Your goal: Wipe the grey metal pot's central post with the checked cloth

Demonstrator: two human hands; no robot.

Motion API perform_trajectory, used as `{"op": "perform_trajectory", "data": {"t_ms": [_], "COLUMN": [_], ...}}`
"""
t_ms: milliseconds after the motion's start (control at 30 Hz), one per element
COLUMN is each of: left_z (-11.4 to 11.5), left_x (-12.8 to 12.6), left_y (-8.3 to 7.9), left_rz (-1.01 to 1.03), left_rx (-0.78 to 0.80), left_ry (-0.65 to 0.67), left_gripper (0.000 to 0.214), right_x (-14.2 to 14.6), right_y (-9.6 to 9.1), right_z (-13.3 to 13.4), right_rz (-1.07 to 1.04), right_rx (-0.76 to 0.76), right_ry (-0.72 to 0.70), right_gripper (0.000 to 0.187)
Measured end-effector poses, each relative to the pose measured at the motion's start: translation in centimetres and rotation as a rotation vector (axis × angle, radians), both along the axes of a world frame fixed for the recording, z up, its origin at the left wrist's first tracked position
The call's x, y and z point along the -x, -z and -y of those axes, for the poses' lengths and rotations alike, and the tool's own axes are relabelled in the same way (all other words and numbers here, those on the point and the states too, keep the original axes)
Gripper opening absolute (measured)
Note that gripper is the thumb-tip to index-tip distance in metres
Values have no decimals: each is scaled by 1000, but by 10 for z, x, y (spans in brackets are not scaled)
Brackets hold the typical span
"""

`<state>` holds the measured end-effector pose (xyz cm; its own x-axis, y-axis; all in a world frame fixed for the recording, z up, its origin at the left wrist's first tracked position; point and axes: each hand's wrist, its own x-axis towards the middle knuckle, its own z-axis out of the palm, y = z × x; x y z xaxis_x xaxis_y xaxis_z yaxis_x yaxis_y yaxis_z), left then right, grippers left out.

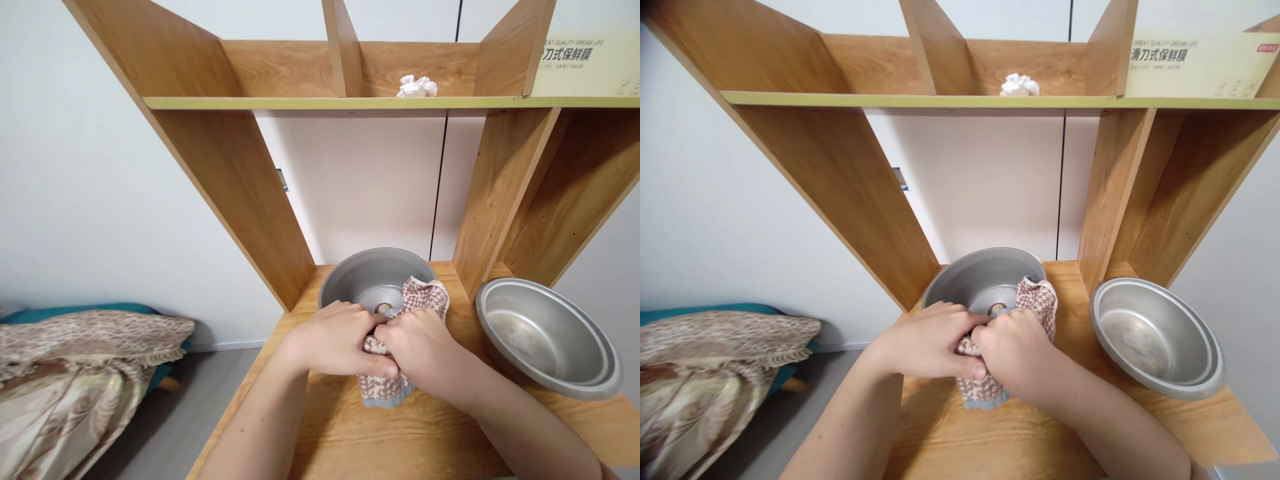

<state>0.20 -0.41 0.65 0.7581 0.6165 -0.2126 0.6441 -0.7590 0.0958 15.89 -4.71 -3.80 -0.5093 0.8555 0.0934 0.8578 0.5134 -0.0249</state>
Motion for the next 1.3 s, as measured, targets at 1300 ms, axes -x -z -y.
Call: {"op": "perform_trajectory", "data": {"t_ms": [1300], "left_z": [-7], "left_x": [6], "left_y": [3], "left_rz": [58], "left_rx": [102], "left_ry": [63], "left_gripper": [39], "right_x": [26], "right_y": [29], "right_z": [2], "right_rz": [-211], "right_rx": [-343], "right_ry": [31], "right_gripper": [8]}}
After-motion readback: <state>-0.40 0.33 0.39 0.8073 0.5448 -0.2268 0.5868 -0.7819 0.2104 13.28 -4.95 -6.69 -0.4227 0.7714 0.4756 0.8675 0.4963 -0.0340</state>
